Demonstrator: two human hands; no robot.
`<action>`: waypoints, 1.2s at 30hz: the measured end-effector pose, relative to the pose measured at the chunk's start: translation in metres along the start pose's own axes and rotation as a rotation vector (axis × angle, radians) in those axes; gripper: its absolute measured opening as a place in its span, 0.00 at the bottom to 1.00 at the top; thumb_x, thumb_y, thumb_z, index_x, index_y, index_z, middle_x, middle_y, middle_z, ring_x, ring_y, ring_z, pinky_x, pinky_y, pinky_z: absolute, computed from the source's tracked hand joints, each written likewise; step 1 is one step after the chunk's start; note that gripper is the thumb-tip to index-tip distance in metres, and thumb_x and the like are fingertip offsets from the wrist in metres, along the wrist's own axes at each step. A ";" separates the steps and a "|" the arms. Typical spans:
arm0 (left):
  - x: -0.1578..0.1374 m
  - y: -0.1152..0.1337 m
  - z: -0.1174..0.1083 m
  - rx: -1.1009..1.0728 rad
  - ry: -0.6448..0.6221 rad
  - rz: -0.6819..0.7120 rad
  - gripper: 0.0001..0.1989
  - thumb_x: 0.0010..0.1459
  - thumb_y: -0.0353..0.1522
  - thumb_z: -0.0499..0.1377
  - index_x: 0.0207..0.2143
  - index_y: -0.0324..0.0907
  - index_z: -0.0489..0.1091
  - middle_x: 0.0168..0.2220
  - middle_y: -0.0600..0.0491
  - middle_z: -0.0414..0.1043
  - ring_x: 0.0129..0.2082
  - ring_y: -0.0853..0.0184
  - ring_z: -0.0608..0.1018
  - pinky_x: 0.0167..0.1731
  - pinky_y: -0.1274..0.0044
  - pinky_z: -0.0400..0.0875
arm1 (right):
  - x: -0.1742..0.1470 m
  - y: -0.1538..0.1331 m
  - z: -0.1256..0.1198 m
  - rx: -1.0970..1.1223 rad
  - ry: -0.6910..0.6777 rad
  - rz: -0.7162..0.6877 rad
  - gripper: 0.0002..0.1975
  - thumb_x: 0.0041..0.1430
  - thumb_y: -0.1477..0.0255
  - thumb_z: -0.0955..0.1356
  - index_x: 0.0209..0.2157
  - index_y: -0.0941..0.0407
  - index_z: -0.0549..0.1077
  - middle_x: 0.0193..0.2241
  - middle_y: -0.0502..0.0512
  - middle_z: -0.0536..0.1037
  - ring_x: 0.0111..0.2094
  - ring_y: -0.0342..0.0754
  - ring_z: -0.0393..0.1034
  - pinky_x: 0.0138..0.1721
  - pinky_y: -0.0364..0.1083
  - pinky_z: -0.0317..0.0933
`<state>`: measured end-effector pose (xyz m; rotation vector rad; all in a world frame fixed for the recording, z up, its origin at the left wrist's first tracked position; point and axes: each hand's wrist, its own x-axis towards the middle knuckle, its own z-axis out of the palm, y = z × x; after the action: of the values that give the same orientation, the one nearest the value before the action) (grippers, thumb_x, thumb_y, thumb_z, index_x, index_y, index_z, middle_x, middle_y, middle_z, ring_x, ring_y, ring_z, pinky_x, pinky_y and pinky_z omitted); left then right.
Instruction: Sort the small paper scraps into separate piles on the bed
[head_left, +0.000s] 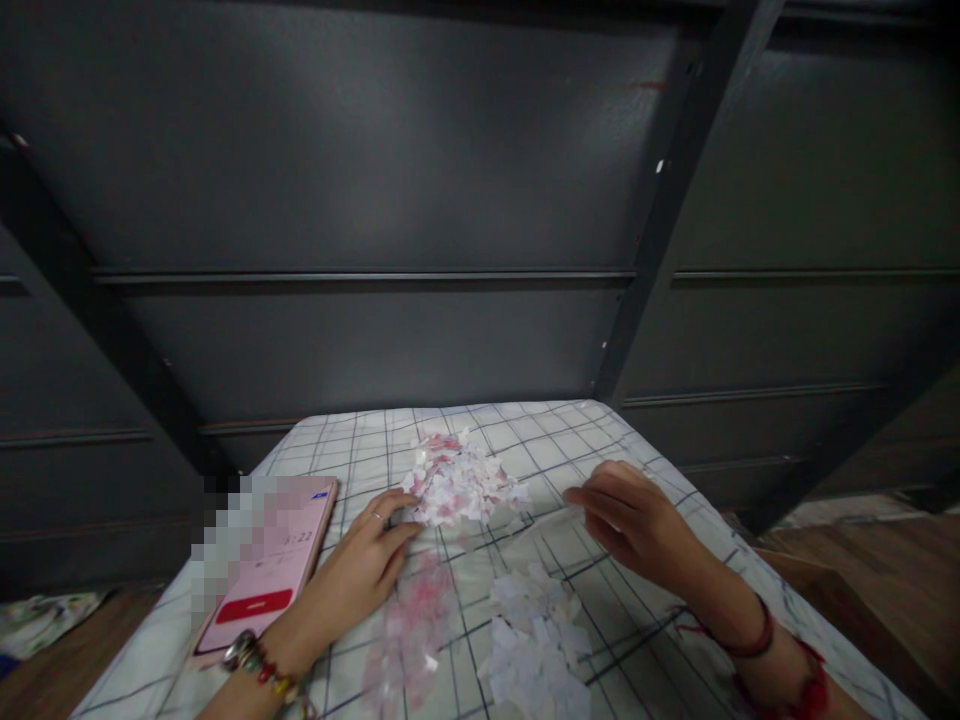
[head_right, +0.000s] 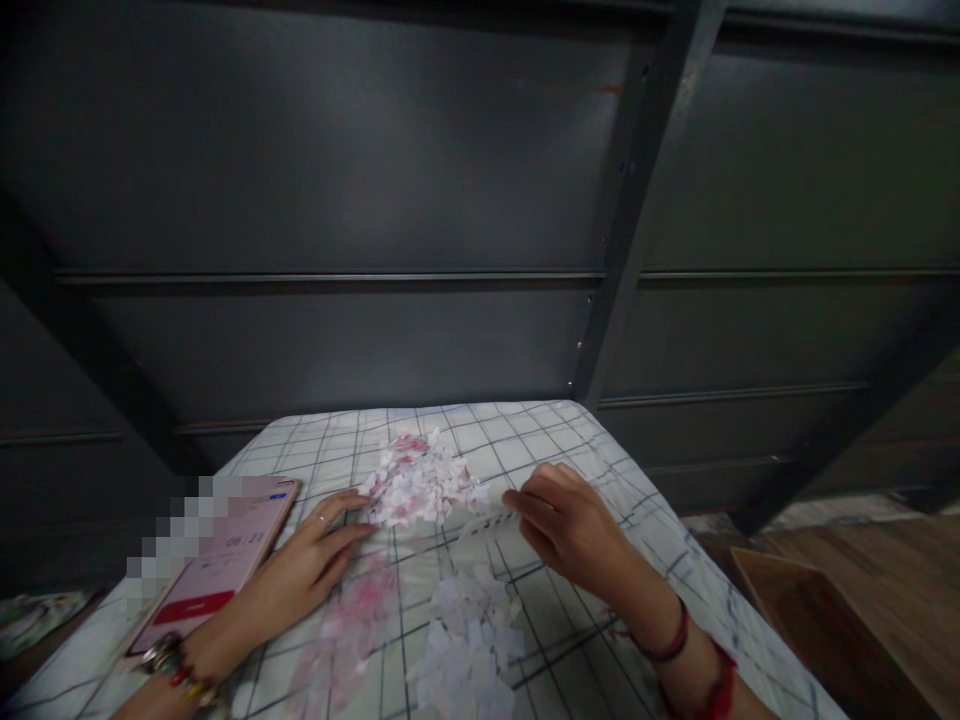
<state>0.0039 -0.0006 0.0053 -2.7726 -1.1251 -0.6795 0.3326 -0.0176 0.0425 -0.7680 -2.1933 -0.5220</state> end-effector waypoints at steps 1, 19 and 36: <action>0.000 0.000 0.000 0.003 -0.001 0.001 0.15 0.57 0.22 0.47 0.42 0.42 0.68 0.50 0.48 0.61 0.54 0.59 0.63 0.51 0.64 0.66 | 0.000 -0.002 0.003 0.008 0.000 -0.005 0.13 0.55 0.82 0.61 0.42 0.55 0.67 0.26 0.52 0.70 0.28 0.44 0.62 0.28 0.45 0.59; 0.000 0.000 0.002 -0.015 0.006 -0.003 0.16 0.57 0.22 0.48 0.42 0.44 0.69 0.50 0.49 0.63 0.53 0.60 0.64 0.51 0.65 0.65 | 0.007 -0.025 0.015 0.031 -0.025 -0.060 0.18 0.55 0.84 0.61 0.47 0.58 0.64 0.30 0.53 0.74 0.32 0.44 0.64 0.32 0.45 0.61; -0.001 -0.001 0.002 0.006 -0.009 -0.025 0.15 0.57 0.22 0.48 0.42 0.43 0.68 0.51 0.48 0.60 0.54 0.59 0.63 0.52 0.64 0.64 | 0.011 -0.022 0.000 -0.069 0.007 -0.078 0.13 0.56 0.83 0.61 0.42 0.59 0.67 0.28 0.54 0.74 0.32 0.45 0.63 0.32 0.46 0.60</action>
<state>0.0037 -0.0003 0.0035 -2.7642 -1.1636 -0.6656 0.3124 -0.0294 0.0477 -0.7183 -2.2154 -0.6412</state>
